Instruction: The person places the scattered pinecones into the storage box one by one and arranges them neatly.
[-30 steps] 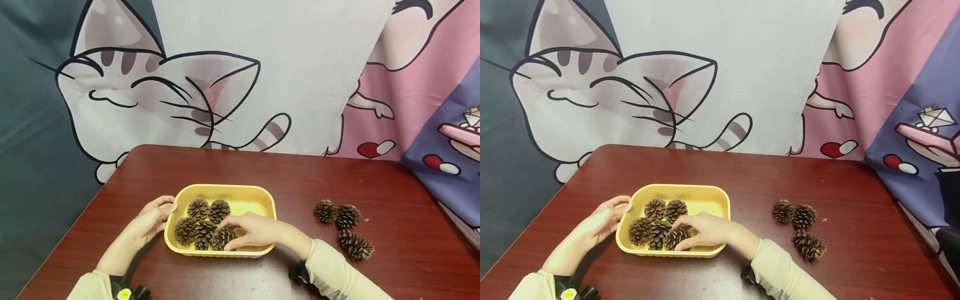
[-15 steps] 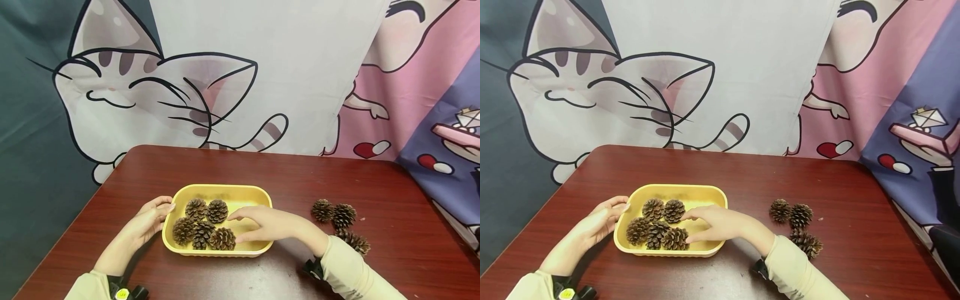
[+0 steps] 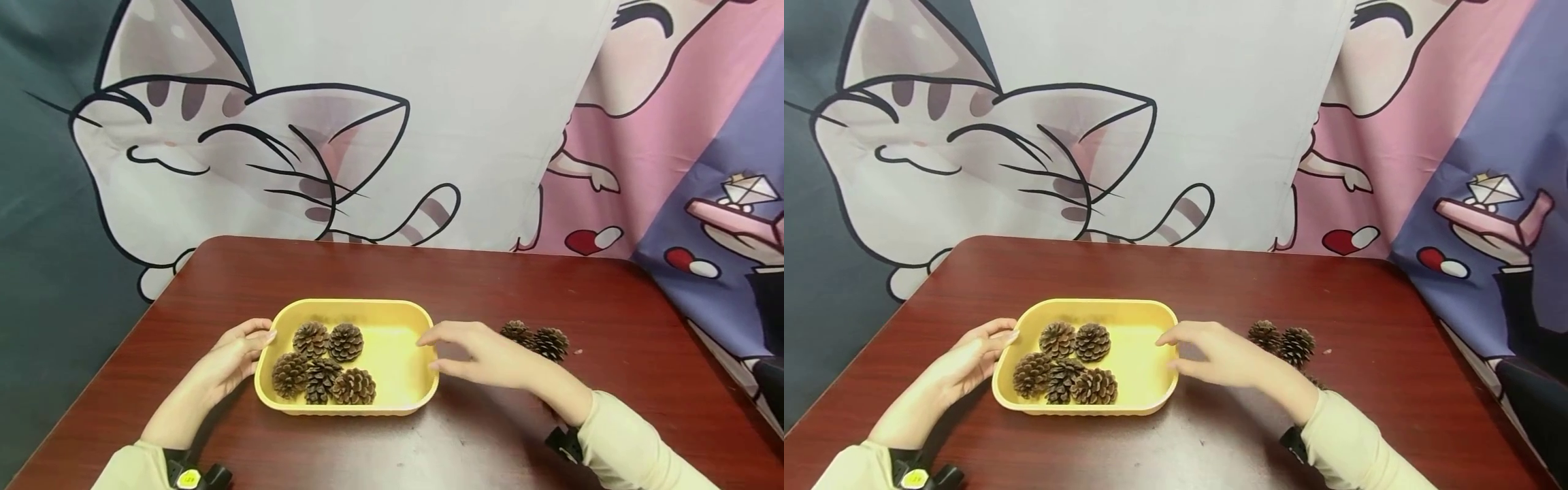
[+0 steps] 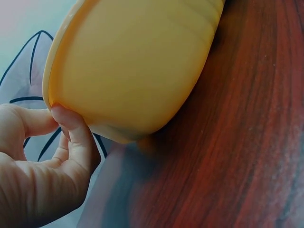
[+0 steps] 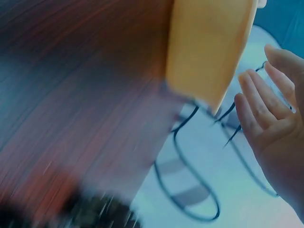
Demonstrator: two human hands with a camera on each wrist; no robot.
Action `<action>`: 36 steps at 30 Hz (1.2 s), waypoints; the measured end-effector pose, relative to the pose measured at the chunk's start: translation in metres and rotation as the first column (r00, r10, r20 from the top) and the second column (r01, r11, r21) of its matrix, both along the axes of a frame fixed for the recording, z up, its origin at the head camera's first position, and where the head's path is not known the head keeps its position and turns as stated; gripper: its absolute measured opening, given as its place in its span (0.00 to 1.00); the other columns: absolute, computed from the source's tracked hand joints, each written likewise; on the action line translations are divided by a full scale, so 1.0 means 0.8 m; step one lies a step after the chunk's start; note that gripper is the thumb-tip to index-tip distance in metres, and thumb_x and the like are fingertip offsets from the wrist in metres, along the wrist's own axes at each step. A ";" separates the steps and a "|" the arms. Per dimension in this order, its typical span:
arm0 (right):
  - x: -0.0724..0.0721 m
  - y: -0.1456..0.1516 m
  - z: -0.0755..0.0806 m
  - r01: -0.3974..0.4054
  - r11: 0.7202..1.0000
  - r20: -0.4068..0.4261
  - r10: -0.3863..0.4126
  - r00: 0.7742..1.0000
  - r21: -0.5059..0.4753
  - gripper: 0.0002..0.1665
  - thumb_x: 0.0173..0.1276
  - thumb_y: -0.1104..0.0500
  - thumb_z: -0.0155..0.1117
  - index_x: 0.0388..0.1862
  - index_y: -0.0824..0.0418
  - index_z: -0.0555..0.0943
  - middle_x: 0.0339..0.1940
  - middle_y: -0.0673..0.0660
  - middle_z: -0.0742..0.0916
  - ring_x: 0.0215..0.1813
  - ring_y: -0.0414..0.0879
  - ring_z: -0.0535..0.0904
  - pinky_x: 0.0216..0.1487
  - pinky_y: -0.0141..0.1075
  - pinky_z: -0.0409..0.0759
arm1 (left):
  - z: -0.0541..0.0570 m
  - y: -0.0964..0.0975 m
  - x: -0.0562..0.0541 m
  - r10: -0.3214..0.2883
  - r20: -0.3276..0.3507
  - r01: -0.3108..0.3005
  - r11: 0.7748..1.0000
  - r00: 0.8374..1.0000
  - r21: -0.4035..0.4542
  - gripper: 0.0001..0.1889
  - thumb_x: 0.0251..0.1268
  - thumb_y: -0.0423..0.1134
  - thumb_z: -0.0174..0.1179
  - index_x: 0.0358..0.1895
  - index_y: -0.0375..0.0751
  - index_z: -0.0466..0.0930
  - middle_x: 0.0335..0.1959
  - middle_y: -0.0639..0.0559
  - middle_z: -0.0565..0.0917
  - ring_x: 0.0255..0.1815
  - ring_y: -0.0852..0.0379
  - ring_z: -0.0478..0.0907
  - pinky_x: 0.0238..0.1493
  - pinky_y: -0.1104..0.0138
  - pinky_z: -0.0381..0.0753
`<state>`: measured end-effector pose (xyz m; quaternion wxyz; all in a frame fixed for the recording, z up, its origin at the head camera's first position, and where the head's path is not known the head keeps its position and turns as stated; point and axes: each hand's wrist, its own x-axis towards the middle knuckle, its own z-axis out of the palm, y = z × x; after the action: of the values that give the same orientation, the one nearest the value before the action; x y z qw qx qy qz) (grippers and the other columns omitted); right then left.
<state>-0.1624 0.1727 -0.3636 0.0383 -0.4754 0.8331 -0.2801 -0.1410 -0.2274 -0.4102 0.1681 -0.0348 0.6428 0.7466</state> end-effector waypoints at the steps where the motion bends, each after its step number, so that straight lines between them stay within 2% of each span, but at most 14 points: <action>1: -0.001 0.007 0.000 0.020 1.000 -0.010 -0.020 1.000 0.004 0.17 0.66 0.53 0.61 0.54 0.52 0.76 0.51 0.45 0.81 0.55 0.38 0.76 0.55 0.36 0.74 | 0.001 -0.002 0.001 0.004 -0.004 -0.004 1.000 1.000 -0.005 0.07 0.68 0.34 0.53 0.44 0.43 0.65 0.34 0.57 0.79 0.36 0.61 0.79 0.35 0.67 0.80; 7: 0.000 0.052 -0.001 0.154 0.986 -0.067 -0.150 0.986 0.061 0.19 0.64 0.51 0.63 0.55 0.47 0.75 0.55 0.45 0.79 0.58 0.40 0.74 0.54 0.39 0.76 | 0.001 -0.008 0.002 -0.014 -0.014 0.014 1.000 1.000 0.007 0.06 0.69 0.34 0.52 0.44 0.44 0.66 0.33 0.58 0.79 0.36 0.62 0.79 0.35 0.67 0.80; 11: 0.006 0.079 0.001 0.199 0.976 -0.127 -0.187 0.974 0.087 0.24 0.61 0.51 0.67 0.56 0.47 0.74 0.57 0.47 0.78 0.59 0.41 0.73 0.55 0.39 0.74 | 0.001 -0.005 -0.001 -0.007 -0.007 0.007 1.000 1.000 -0.011 0.07 0.69 0.35 0.52 0.44 0.44 0.65 0.33 0.57 0.79 0.36 0.62 0.79 0.35 0.67 0.80; 16: 0.003 0.109 -0.004 0.239 0.967 -0.229 -0.214 0.949 0.084 0.30 0.55 0.56 0.72 0.57 0.50 0.74 0.56 0.49 0.78 0.59 0.44 0.73 0.58 0.29 0.69 | 0.003 -0.003 -0.002 0.002 -0.010 -0.002 1.000 1.000 -0.012 0.06 0.68 0.34 0.52 0.44 0.43 0.66 0.33 0.57 0.79 0.36 0.62 0.79 0.36 0.68 0.80; 20: -0.005 0.128 -0.016 0.283 0.956 -0.230 -0.259 0.938 0.077 0.32 0.50 0.60 0.74 0.56 0.54 0.75 0.55 0.51 0.79 0.58 0.45 0.73 0.58 0.21 0.64 | 0.002 -0.003 0.000 -0.002 -0.009 0.002 1.000 1.000 -0.004 0.05 0.69 0.34 0.51 0.43 0.44 0.66 0.33 0.57 0.79 0.36 0.62 0.79 0.35 0.67 0.80; 24: -0.007 0.138 -0.028 0.321 0.944 -0.237 -0.297 0.925 0.070 0.32 0.47 0.61 0.76 0.54 0.58 0.76 0.56 0.55 0.78 0.58 0.49 0.73 0.58 0.21 0.62 | 0.000 -0.002 0.000 -0.002 -0.005 0.002 1.000 1.000 0.005 0.06 0.68 0.34 0.52 0.44 0.44 0.66 0.33 0.57 0.80 0.36 0.62 0.79 0.35 0.67 0.80; 27: -0.006 0.139 -0.032 0.354 0.932 -0.232 -0.328 0.916 0.079 0.32 0.48 0.61 0.75 0.54 0.58 0.76 0.58 0.55 0.77 0.59 0.50 0.73 0.58 0.25 0.64 | 0.000 -0.002 0.000 -0.005 -0.004 0.006 1.000 1.000 0.012 0.06 0.69 0.34 0.52 0.44 0.44 0.66 0.33 0.57 0.80 0.36 0.61 0.79 0.35 0.67 0.80; 33: -0.009 0.136 -0.030 0.406 0.905 -0.203 -0.377 0.904 0.129 0.33 0.51 0.58 0.74 0.58 0.55 0.74 0.58 0.55 0.76 0.59 0.51 0.73 0.54 0.48 0.73 | 0.000 -0.002 0.000 -0.013 -0.010 0.013 1.000 1.000 0.010 0.06 0.69 0.34 0.52 0.44 0.44 0.66 0.33 0.57 0.80 0.36 0.62 0.79 0.35 0.67 0.80; 36: -0.012 0.135 -0.031 0.448 0.879 -0.177 -0.421 0.890 0.161 0.33 0.53 0.56 0.73 0.58 0.55 0.74 0.56 0.55 0.77 0.58 0.52 0.74 0.53 0.52 0.74 | 0.000 -0.001 0.001 -0.013 -0.010 0.013 1.000 1.000 0.012 0.06 0.69 0.34 0.52 0.44 0.44 0.66 0.33 0.57 0.80 0.37 0.61 0.79 0.35 0.67 0.80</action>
<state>-0.1719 0.2809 -0.3882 -0.0357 -0.2878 0.9428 -0.1645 -0.1405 -0.2280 -0.4105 0.1699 -0.0257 0.6393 0.7495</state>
